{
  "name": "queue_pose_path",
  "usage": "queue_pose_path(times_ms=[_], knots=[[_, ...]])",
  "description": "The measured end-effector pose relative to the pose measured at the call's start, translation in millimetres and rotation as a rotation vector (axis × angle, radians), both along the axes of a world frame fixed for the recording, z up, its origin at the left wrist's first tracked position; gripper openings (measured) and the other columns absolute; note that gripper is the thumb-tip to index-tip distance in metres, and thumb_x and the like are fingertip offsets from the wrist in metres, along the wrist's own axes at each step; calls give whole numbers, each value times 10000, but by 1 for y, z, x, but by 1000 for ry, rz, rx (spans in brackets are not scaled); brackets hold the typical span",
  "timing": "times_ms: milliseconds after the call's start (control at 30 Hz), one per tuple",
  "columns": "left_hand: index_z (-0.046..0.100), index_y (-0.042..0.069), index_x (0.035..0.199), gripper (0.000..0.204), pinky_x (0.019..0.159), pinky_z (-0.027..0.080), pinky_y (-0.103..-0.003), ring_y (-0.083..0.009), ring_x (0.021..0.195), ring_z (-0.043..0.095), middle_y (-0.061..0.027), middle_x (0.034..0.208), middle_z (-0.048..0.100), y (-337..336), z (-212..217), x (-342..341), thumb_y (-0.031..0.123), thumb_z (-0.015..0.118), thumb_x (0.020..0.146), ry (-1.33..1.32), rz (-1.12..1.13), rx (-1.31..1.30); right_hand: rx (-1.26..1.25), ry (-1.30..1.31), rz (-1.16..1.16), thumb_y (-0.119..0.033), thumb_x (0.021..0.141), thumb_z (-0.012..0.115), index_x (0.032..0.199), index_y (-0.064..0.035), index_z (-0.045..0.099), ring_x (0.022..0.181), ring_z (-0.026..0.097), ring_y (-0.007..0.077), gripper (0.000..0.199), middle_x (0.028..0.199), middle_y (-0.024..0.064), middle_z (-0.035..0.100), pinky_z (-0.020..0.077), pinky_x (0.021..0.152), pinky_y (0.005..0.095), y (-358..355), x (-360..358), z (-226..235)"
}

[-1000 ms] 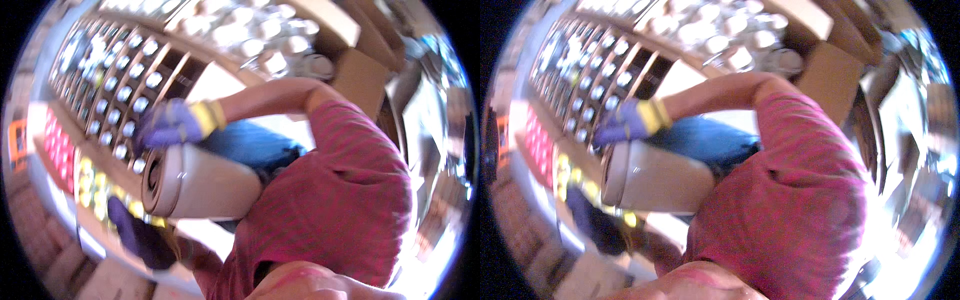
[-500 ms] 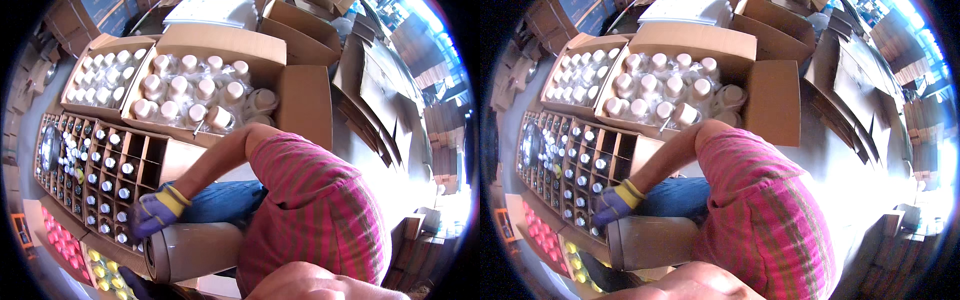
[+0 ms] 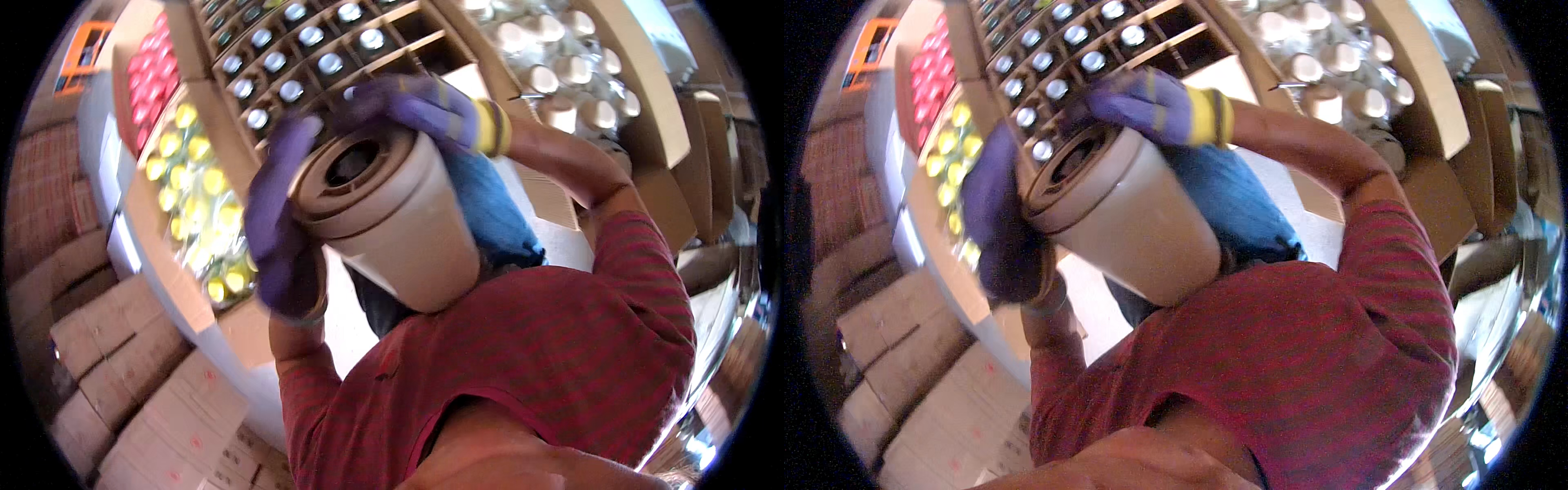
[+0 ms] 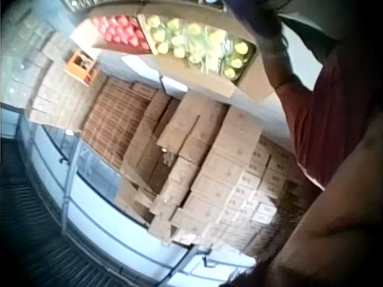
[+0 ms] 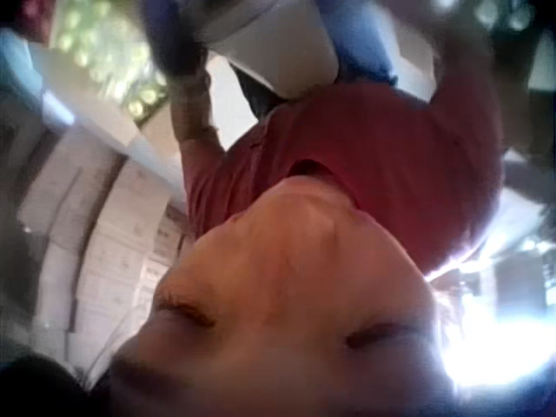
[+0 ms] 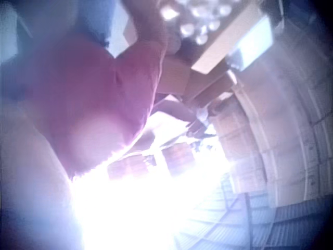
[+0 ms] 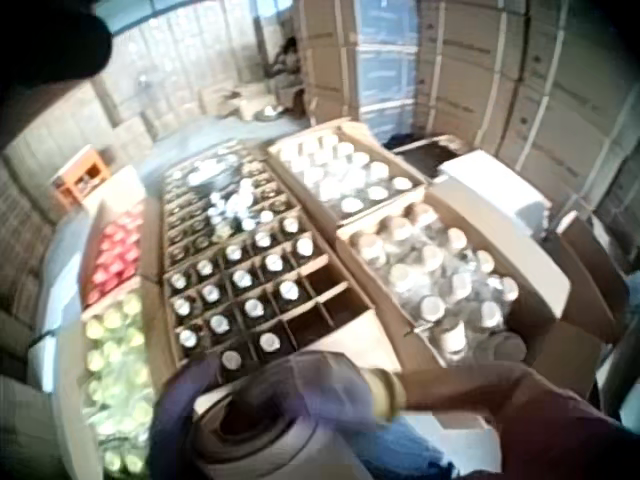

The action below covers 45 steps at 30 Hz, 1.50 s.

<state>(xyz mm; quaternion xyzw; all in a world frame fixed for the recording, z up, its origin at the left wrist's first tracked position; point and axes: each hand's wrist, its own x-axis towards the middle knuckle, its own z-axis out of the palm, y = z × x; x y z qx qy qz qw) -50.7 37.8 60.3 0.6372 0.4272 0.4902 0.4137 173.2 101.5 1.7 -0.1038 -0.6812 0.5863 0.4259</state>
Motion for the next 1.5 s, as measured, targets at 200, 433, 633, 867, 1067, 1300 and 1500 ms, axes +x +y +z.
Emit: queue_pose_path(times_ms=[200,433,633,867,1067,1300,1500], knots=[[390,-28,1413,663,1091,337,-395,-287,1314,416,-164,1437,428,5,-14,-4,461,391,965,-173,-63,-192,233,-68,-56,-347,1018,294,1173,51,596,1108,593,346,523,1174,209,621,446,981,410,4,1,33],[412,-45,1390,600,1113,315,-393,-284,1324,408,-180,1429,434,21,-32,-15,394,364,983,-24,-284,-51,19,-151,-37,-286,981,397,1169,42,601,1097,606,309,429,1168,188,633,443,990,393,3,17,19],[406,-1,1405,489,1070,380,-347,-212,1256,479,-154,1387,483,24,-41,-21,125,530,949,51,-272,6,442,-59,97,-347,987,381,1143,49,613,1128,590,336,485,1166,216,629,448,985,401,-6,13,48],[362,-10,1431,643,1095,345,-382,-296,1328,417,-192,1469,379,41,-81,-37,376,544,950,226,-208,459,335,-114,111,-412,986,390,1235,65,548,1137,585,270,561,1231,177,600,447,982,367,-9,14,39],[358,16,1436,576,1116,344,-388,-272,1309,445,-189,1428,432,25,-66,-29,305,520,965,17,-401,-61,254,-196,19,-359,1002,408,1257,29,546,1123,586,214,485,1228,155,606,444,988,350,-13,7,33],[310,-28,1445,670,1107,336,-371,-259,1305,439,-178,1410,455,31,-54,-16,455,399,990,-268,-431,-185,-295,-106,51,-321,1022,384,1270,11,560,1081,615,208,450,1196,139,632,465,966,315,-12,7,-6],[449,-48,1353,614,1067,374,-385,-278,1250,485,-195,1385,476,13,-51,-3,443,376,993,-399,-199,-216,-41,-347,-257,-348,970,493,1263,-57,572,955,655,215,421,1078,132,675,501,886,330,8,52,-15]])
